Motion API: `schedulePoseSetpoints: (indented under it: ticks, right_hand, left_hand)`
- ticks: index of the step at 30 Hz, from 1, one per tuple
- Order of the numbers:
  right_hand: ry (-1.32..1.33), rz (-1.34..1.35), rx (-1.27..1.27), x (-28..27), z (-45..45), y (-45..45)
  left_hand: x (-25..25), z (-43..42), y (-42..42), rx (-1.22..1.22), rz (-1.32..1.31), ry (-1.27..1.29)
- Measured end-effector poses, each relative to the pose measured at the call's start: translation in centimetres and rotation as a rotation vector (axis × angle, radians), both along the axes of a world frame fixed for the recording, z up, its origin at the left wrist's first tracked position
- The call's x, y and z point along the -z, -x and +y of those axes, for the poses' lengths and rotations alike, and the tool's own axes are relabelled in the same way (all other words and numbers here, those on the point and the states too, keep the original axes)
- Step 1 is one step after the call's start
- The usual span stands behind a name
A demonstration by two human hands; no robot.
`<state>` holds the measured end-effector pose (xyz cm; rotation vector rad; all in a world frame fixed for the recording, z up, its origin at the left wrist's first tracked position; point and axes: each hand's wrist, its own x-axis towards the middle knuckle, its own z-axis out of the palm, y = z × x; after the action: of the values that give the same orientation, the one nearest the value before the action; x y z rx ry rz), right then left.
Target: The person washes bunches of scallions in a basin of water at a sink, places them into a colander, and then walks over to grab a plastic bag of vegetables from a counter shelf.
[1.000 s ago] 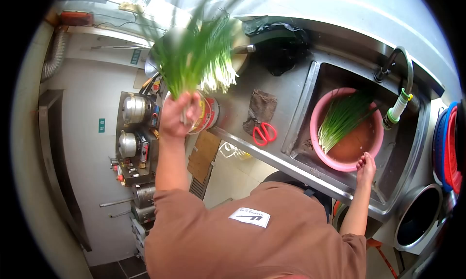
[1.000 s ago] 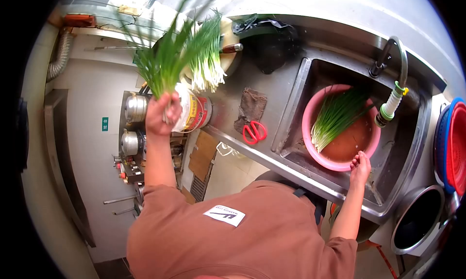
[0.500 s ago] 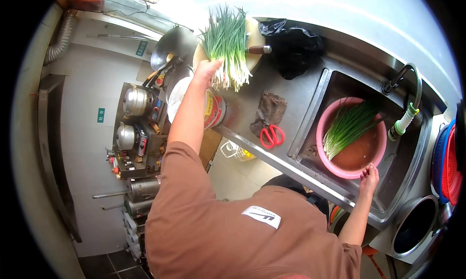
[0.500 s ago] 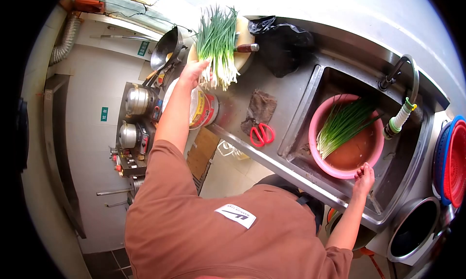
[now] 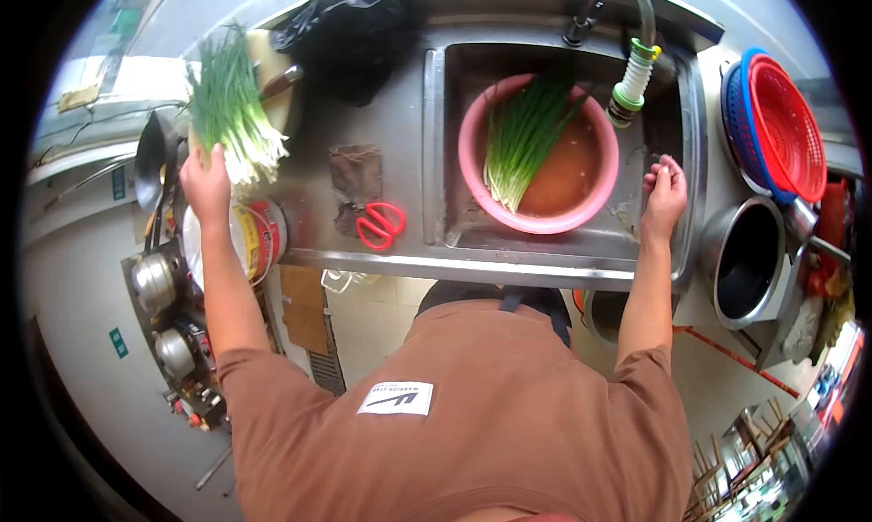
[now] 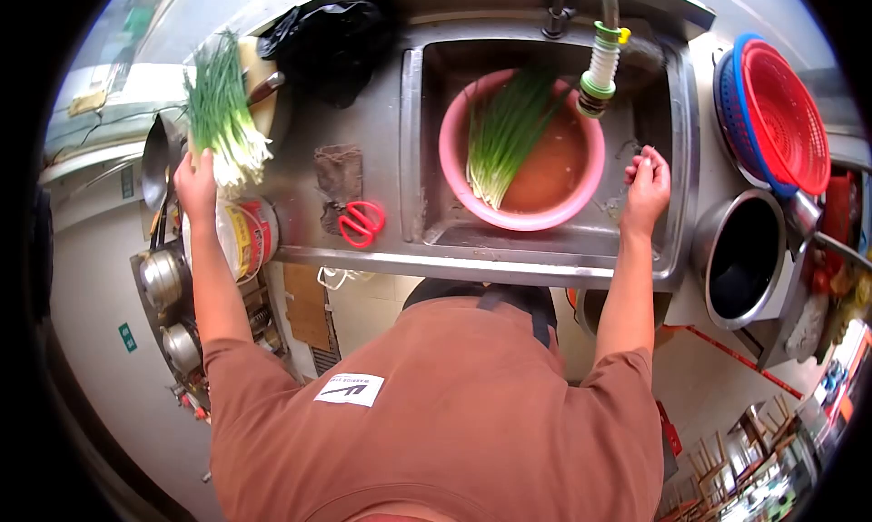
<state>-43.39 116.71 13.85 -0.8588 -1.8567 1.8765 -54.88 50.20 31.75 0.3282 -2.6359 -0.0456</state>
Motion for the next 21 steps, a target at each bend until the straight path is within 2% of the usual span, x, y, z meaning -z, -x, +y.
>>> schedulePoseSetpoints:
  ticks: [1,2,3,5,6,7,9,10,11,12,13,14,16,17,19,20,21]
  right_hand:
    - [-0.094,0.034,0.013,-0.6,0.2,0.8]
    - [-0.244,-0.270,-0.107,3.4,2.8,1.1]
    - [-0.855,-0.750,-0.274,11.0,6.7,0.1]
    - [-0.956,-1.068,-0.496,4.4,3.0,0.8]
    - [-0.988,-0.958,-0.388,3.8,1.4,0.7]
    - [-0.994,-0.790,-0.350,3.1,-1.0,0.5]
    - [-0.761,-0.510,-0.519,4.8,-5.6,0.0]
    - [-0.601,-0.488,-0.605,6.4,-8.2,-0.2]
    - [-0.398,-0.528,-0.715,10.3,-10.3,-0.3]
    - [-0.084,-0.657,-0.622,9.9,-12.8,0.6]
    - [0.234,-0.777,-0.518,9.3,-15.1,1.4]
    - [0.243,-0.779,-0.526,11.0,-16.2,1.7]
    - [0.453,-0.299,-0.404,14.7,-18.7,2.1]
    - [0.468,-0.302,-0.405,15.5,-19.1,2.0]
    - [0.808,-0.477,-0.481,15.5,-18.4,2.5]
    - [0.674,-0.552,-0.440,15.6,-17.4,3.1]
    - [0.695,-0.522,-0.330,15.8,-16.4,3.2]
  left_hand:
    - [-0.1,1.2,-0.7,0.058,0.133,-0.014]
    - [-0.2,2.4,-1.6,0.064,0.127,-0.017]
    - [-0.8,5.3,-2.6,0.135,0.080,-0.181]
    - [-2.0,11.6,-4.4,0.214,0.017,-0.418]
    - [-1.8,13.8,-5.5,0.243,0.021,-0.685]
    - [-1.3,15.0,-6.4,0.311,-0.003,-0.640]
    - [0.7,17.6,-8.0,0.424,-0.102,-0.813]
    - [1.5,18.9,-8.8,0.480,-0.204,-0.854]
    - [2.9,20.0,-9.5,0.481,-0.303,-0.907]
    - [4.0,21.2,-10.2,0.458,-0.399,-1.036]
    - [4.6,22.3,-10.6,0.565,-0.438,-0.945]
    - [5.2,23.1,-11.1,0.619,-0.490,-0.913]
    - [6.6,24.7,-11.9,0.715,-0.566,-0.891]
    - [7.1,25.3,-12.2,0.712,-0.603,-0.912]
    - [8.1,25.8,-13.0,0.686,-0.690,-0.924]
    - [8.4,25.8,-13.0,0.677,-0.690,-0.924]
    - [8.6,25.8,-13.2,0.642,-0.751,-0.912]
